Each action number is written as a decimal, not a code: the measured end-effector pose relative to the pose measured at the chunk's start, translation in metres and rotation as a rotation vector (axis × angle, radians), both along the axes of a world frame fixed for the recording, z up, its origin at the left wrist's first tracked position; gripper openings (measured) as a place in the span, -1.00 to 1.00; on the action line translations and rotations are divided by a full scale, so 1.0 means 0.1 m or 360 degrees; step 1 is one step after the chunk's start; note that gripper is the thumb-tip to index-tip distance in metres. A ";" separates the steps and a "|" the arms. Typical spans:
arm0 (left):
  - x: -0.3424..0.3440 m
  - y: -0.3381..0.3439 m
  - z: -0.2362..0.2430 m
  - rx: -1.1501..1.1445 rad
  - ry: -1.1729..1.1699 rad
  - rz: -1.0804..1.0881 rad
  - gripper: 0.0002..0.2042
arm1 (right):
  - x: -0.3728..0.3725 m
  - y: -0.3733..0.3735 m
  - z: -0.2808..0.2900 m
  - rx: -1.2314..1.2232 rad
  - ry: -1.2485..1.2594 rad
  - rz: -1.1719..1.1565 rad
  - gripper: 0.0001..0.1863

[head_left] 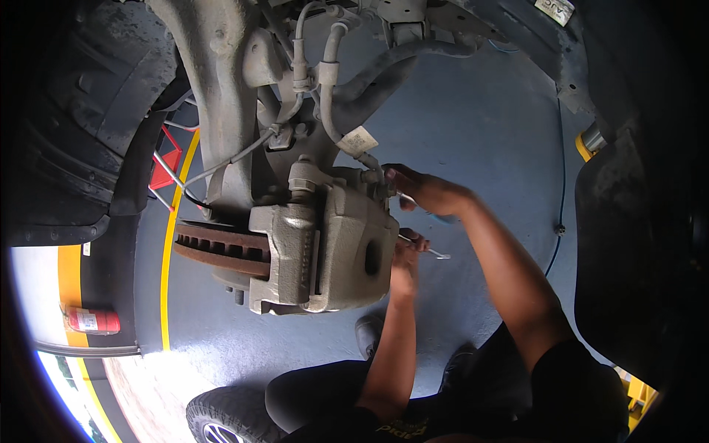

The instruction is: The person removes the brake caliper from a vehicle's wheel hub using a wrench, then installs a new brake caliper and tightens it. The person also handles bolts and tools during the process.

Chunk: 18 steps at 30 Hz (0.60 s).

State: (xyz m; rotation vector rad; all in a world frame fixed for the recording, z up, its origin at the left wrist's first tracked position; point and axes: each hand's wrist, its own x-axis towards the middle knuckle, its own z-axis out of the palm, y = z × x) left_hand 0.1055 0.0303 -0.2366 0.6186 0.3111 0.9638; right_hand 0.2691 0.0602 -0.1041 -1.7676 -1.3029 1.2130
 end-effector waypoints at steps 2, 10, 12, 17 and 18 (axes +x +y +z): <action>-0.23 0.23 -0.15 0.0324 0.0415 0.0270 -0.74 | -0.03 -0.01 0.41 -0.0168 -0.0264 0.0034 -0.12; 0.27 -0.22 0.39 -0.0439 -0.0540 -0.0214 -0.75 | -0.14 -0.01 -0.44 0.0101 0.0127 -0.0242 -0.20; 0.23 -0.20 0.34 -0.0285 -0.0383 -0.0193 -0.74 | -0.12 0.00 -0.41 0.0110 0.0190 -0.0181 -0.16; -0.28 0.25 -0.13 0.0492 0.0510 0.0332 -0.72 | -0.09 0.07 0.46 -0.0250 -0.0308 0.0064 -0.08; -0.29 0.30 -0.32 0.0591 0.0669 0.0381 -0.69 | -0.04 0.03 0.50 -0.0241 -0.0399 0.0016 -0.10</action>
